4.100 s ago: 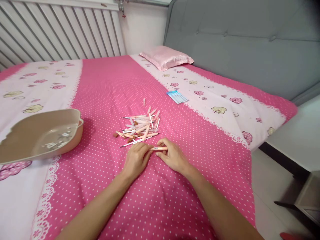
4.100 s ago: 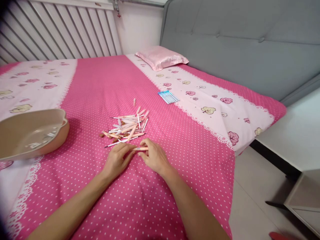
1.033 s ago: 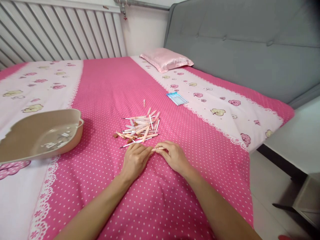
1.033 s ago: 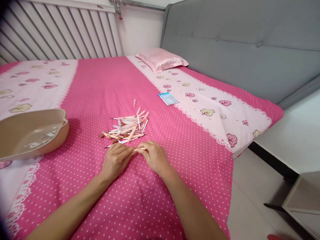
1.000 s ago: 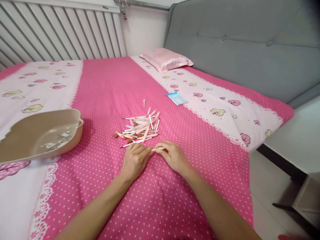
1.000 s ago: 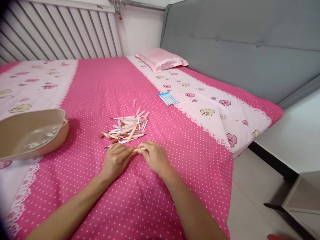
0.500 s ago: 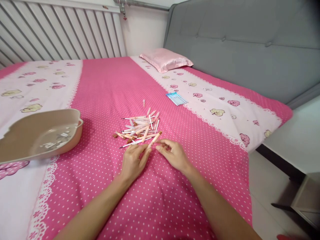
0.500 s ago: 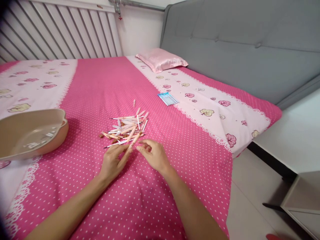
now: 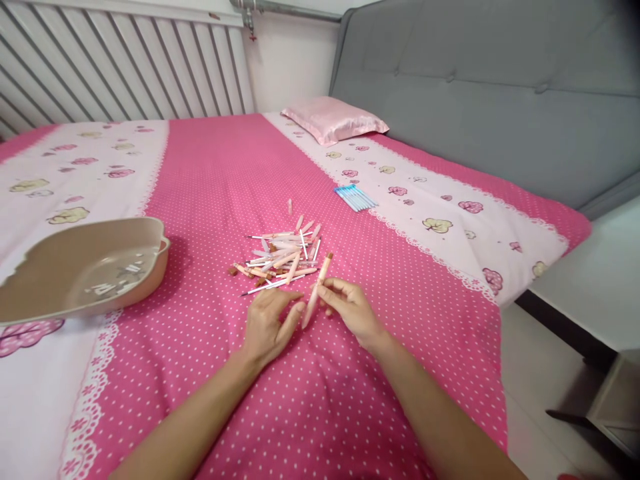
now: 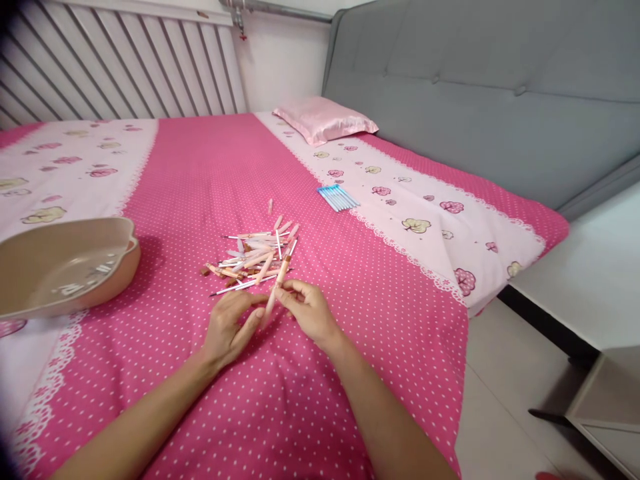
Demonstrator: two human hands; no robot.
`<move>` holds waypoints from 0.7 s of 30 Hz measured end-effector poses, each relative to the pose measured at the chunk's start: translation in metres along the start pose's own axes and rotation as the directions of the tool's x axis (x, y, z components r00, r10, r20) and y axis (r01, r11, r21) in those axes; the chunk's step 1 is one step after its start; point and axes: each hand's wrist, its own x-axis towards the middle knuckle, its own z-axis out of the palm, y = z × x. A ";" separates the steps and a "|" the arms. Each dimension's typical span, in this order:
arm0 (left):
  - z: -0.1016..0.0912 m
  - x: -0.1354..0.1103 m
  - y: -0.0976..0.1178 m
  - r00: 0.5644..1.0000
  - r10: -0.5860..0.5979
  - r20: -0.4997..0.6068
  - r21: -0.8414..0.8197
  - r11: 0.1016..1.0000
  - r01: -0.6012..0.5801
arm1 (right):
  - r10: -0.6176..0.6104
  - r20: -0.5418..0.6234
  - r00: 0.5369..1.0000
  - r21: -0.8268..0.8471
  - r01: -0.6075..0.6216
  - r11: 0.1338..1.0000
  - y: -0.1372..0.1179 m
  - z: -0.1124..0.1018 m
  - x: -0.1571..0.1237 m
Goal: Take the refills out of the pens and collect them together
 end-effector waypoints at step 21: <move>-0.008 -0.001 -0.073 0.960 -0.279 0.001 0.317 0.911 0.264 | 0.157 -0.003 0.988 0.071 -0.157 0.985 -0.004 0.000 -0.001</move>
